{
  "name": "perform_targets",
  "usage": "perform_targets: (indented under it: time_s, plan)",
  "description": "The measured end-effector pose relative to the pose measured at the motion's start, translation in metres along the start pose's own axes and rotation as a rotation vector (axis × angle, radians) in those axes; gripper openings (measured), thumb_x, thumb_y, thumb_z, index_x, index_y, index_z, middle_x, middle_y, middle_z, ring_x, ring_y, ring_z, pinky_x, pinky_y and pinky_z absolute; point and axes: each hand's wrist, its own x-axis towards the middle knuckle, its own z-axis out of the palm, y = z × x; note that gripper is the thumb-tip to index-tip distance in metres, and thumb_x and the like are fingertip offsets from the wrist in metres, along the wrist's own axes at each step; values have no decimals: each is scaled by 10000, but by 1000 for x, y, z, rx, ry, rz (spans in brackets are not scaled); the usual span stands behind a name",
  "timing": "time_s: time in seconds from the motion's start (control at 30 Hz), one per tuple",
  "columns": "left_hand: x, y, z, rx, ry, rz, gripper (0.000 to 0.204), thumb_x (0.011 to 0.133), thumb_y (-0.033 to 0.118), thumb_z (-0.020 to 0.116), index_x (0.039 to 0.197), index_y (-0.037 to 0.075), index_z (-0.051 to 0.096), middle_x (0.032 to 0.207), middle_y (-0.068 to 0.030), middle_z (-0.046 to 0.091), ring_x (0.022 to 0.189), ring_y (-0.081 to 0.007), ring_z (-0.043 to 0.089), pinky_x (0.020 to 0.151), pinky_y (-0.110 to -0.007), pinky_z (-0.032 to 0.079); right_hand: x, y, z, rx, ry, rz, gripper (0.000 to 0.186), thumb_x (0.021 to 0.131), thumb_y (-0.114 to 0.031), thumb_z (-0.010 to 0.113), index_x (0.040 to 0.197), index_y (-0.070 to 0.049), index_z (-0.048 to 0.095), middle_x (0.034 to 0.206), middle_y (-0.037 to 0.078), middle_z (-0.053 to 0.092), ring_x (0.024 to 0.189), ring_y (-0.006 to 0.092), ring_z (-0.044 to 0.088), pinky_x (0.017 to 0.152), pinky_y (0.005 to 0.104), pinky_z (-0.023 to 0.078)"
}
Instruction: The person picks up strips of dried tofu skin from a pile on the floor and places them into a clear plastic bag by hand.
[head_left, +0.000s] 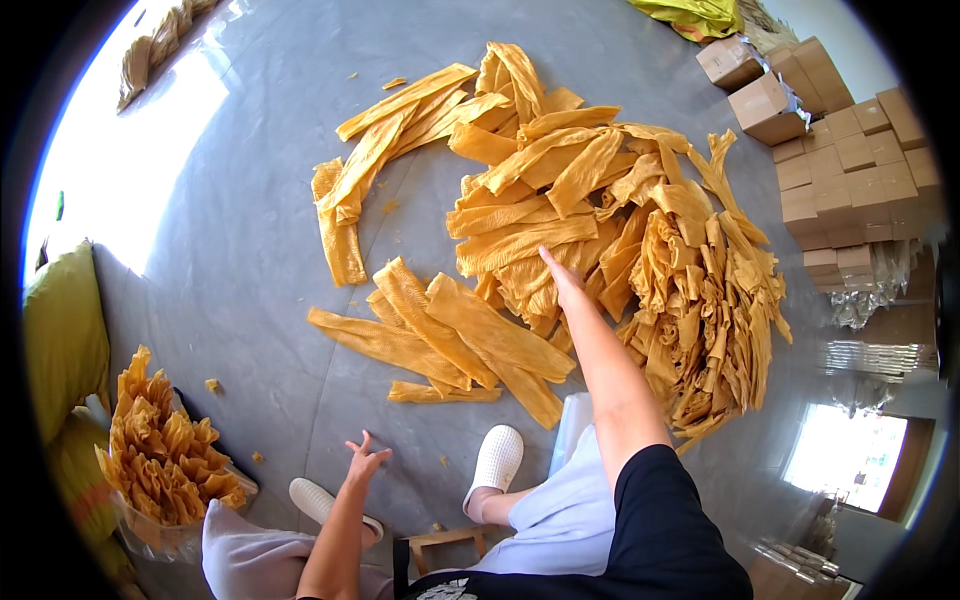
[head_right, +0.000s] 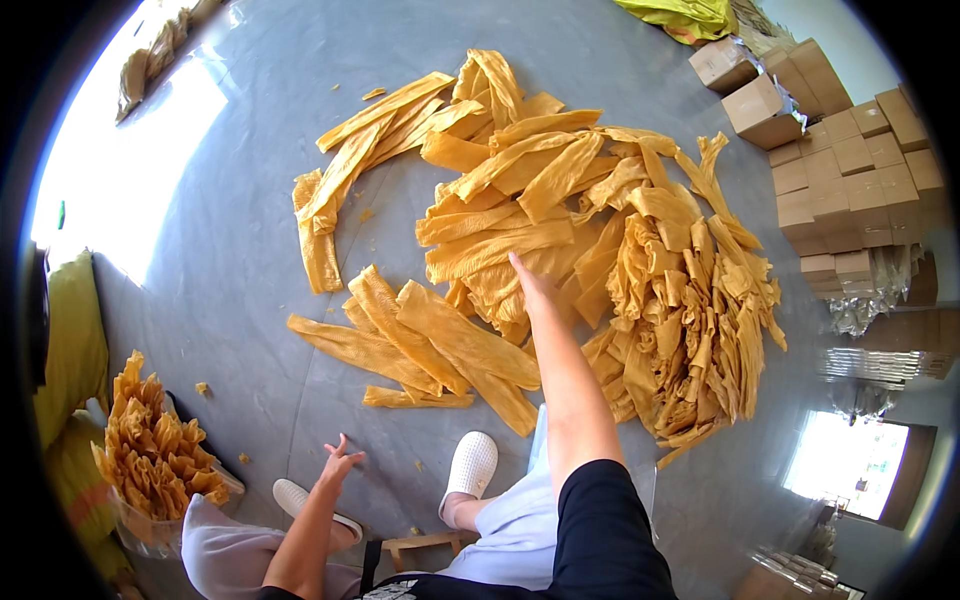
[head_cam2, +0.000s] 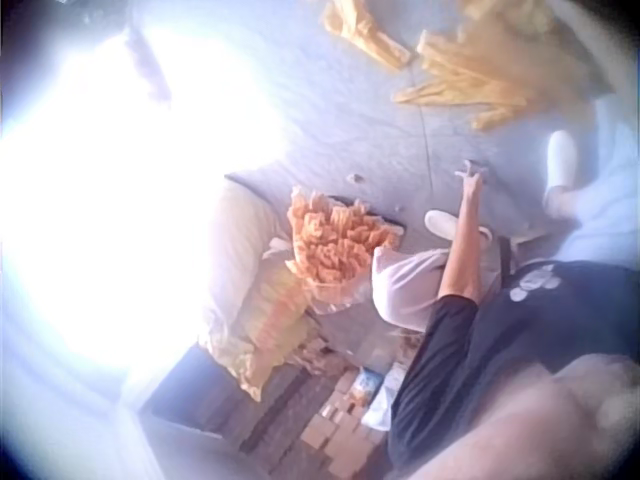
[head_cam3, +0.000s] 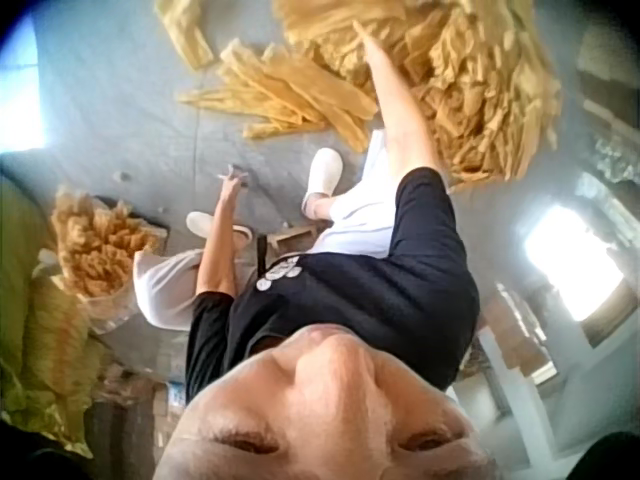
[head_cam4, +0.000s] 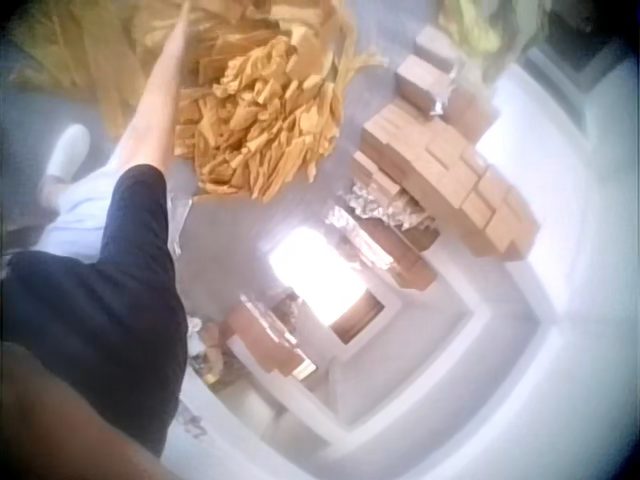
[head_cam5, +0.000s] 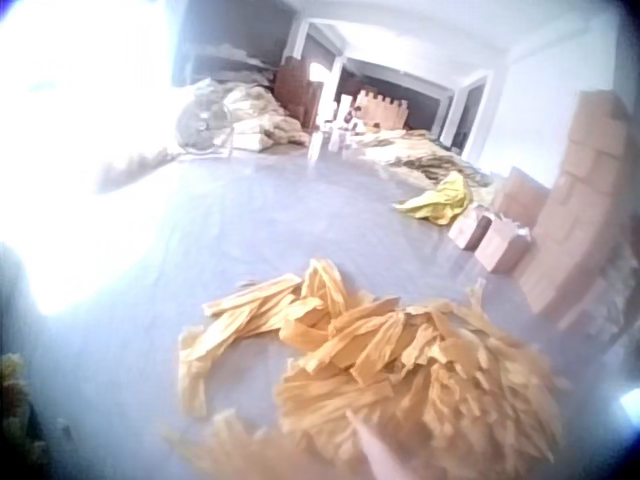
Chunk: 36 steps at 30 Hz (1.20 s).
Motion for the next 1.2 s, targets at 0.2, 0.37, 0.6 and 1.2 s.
perform_targets:
  time_s: [0.2,0.37,0.6,1.2]
  plan:
    - [7,-9,1,-158,-7,82,839,717,244,692,1421,256,235,1457,-157,-250,1362,-300,156,1036,-411,251,-18,-33,27,-378,237,272,1307,513,-481,846,1369,86,38,1411,306,127,1299,376,230,1042,418,295]
    - [11,-13,7,-209,9,97,851,707,234,696,1423,219,236,1453,-173,-253,1356,-284,176,1027,-395,262,-9,0,10,-106,40,181,1073,532,-307,876,1285,140,255,1301,268,385,1195,302,417,984,373,365]
    - [17,-14,8,-116,72,125,891,656,279,739,1407,152,277,1420,-267,-239,1319,-296,285,1026,-321,300,-55,25,-2,120,47,143,607,537,-102,849,1028,85,544,961,180,611,849,294,607,720,382,519]
    - [-63,46,10,-227,411,872,949,770,290,691,1432,45,56,1461,-199,196,1349,-273,218,1065,-320,239,-250,-1,-72,132,-500,-470,358,666,-6,738,990,8,587,900,83,658,771,140,630,720,274,521]
